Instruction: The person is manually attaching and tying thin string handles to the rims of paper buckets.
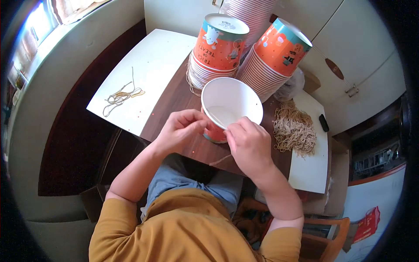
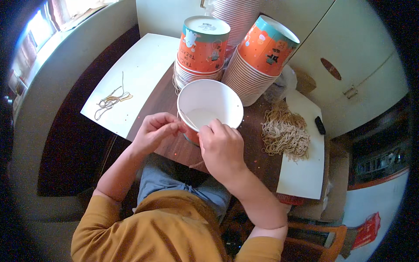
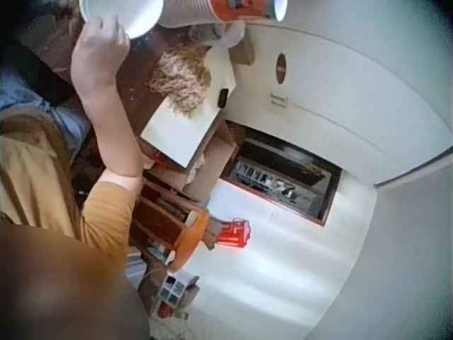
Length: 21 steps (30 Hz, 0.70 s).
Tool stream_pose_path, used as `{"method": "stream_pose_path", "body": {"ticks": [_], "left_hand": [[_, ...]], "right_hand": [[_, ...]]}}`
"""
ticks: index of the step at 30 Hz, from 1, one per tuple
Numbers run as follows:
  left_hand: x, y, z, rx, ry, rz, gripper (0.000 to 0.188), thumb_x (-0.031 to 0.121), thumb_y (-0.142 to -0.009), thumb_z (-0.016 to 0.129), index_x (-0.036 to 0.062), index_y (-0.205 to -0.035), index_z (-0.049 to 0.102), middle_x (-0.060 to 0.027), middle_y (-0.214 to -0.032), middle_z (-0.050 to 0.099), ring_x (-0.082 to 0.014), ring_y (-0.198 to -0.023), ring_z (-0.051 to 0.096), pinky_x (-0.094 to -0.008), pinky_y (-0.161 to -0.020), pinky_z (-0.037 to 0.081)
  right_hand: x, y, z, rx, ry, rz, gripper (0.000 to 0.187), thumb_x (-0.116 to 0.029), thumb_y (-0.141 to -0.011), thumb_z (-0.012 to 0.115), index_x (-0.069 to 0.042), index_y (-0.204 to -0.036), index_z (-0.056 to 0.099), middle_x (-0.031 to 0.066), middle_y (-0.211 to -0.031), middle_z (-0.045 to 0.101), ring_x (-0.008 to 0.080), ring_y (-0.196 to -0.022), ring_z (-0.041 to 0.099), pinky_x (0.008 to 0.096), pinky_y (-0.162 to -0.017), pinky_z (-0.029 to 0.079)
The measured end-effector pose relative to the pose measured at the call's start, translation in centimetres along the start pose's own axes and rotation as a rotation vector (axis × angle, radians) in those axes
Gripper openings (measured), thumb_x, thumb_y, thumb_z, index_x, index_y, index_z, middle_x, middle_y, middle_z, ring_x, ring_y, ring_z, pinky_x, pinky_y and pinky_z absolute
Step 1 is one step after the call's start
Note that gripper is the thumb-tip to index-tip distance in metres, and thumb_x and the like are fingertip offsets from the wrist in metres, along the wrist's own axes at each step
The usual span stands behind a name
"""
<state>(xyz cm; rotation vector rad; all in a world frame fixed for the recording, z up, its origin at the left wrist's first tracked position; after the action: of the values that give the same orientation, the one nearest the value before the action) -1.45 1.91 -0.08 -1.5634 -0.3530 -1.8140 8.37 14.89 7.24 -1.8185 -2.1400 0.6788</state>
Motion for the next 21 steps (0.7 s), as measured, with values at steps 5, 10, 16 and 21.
{"method": "stream_pose_path", "body": {"ticks": [5,10,16,21], "left_hand": [[0.2,0.1,-0.1,0.06,-0.233,0.193,0.025,-0.004,-0.082,0.065,-0.0021,-0.107,0.065,-0.0069,-0.096,0.063,-0.0121,-0.083,0.062,-0.0257,-0.078,0.05],[2.0,1.1,1.4,0.01,-0.798,0.692,0.025,-0.001,-0.075,0.071,0.0034,-0.1,0.066,-0.0111,-0.089,0.062,-0.0252,-0.075,0.064,-0.0327,-0.065,0.054],[2.3,1.8,0.7,-0.024,-0.9,0.791,0.025,0.0,-0.072,0.071,0.0039,-0.096,0.065,-0.0085,-0.085,0.063,-0.0242,-0.073,0.062,-0.0334,-0.064,0.052],[2.9,1.9,1.0,-0.081,-0.98,0.782,0.028,0.001,-0.069,0.071,0.0058,-0.095,0.066,-0.0061,-0.088,0.065,-0.0226,-0.074,0.062,-0.0343,-0.067,0.05]], "right_hand": [[-2.3,1.9,0.5,0.31,0.144,-0.045,0.006,-0.01,-0.08,0.062,-0.008,-0.081,0.056,0.0041,-0.075,0.047,0.0206,-0.061,0.053,0.0344,-0.055,0.043],[-5.6,3.3,2.3,0.254,-0.047,-0.09,0.017,-0.008,-0.074,0.071,-0.007,-0.089,0.063,0.0056,-0.078,0.055,0.0225,-0.066,0.056,0.0337,-0.058,0.044],[-3.9,2.5,-0.1,0.256,-0.253,-0.047,0.022,-0.023,-0.075,0.07,-0.008,-0.089,0.062,0.0086,-0.089,0.058,0.0261,-0.08,0.055,0.0393,-0.075,0.043],[-0.9,-0.3,0.5,0.109,-0.306,-0.055,0.035,-0.005,-0.074,0.068,-0.004,-0.108,0.061,0.0091,-0.1,0.059,0.0277,-0.091,0.056,0.0383,-0.08,0.044]]}}
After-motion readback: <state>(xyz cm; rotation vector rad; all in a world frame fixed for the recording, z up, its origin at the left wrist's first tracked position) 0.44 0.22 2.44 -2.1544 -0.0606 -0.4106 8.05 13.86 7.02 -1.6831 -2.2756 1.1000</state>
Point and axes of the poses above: each hand's wrist, its own y-axis away from the middle knuckle, its own z-axis out of the palm, x = y × z, the point moved 5 cm from there along -y, towards the middle knuckle
